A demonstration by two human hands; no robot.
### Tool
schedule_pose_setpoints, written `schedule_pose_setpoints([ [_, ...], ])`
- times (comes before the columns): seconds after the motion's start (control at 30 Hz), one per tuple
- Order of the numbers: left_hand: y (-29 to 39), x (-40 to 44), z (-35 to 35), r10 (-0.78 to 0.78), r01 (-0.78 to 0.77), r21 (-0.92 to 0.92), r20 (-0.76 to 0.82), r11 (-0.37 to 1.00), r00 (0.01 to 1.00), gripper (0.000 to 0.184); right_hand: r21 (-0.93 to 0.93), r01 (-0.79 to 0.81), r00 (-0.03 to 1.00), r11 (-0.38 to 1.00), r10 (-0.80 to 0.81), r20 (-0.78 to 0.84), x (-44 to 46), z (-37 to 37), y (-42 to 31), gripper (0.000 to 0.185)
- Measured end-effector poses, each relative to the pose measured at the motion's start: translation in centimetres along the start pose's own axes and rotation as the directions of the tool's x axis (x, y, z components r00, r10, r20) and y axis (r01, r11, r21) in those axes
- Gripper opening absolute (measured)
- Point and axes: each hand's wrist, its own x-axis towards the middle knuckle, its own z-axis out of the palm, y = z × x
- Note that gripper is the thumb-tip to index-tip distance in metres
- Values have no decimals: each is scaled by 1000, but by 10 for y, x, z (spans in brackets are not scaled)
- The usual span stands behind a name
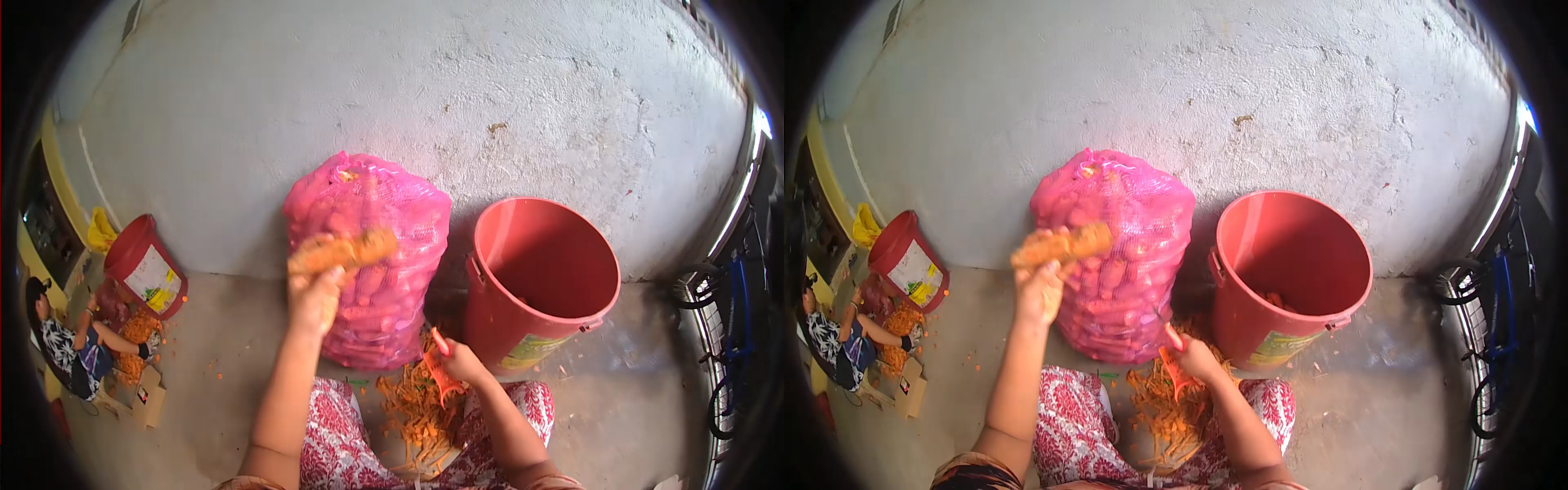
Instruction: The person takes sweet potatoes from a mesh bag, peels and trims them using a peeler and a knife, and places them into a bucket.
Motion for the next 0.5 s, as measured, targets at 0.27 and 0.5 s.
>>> schedule_pose_setpoints([
  [0.27,-20,-143,23,-239,200,-291,-104,936,965,42,741,-26,979,671,169,-118,-61,5,-35,11],
  [0.5,-20,-197,37,-508,341,-663,-70,667,859,29,859,-130,963,495,269,-9,-124,-11,-64,14],
])
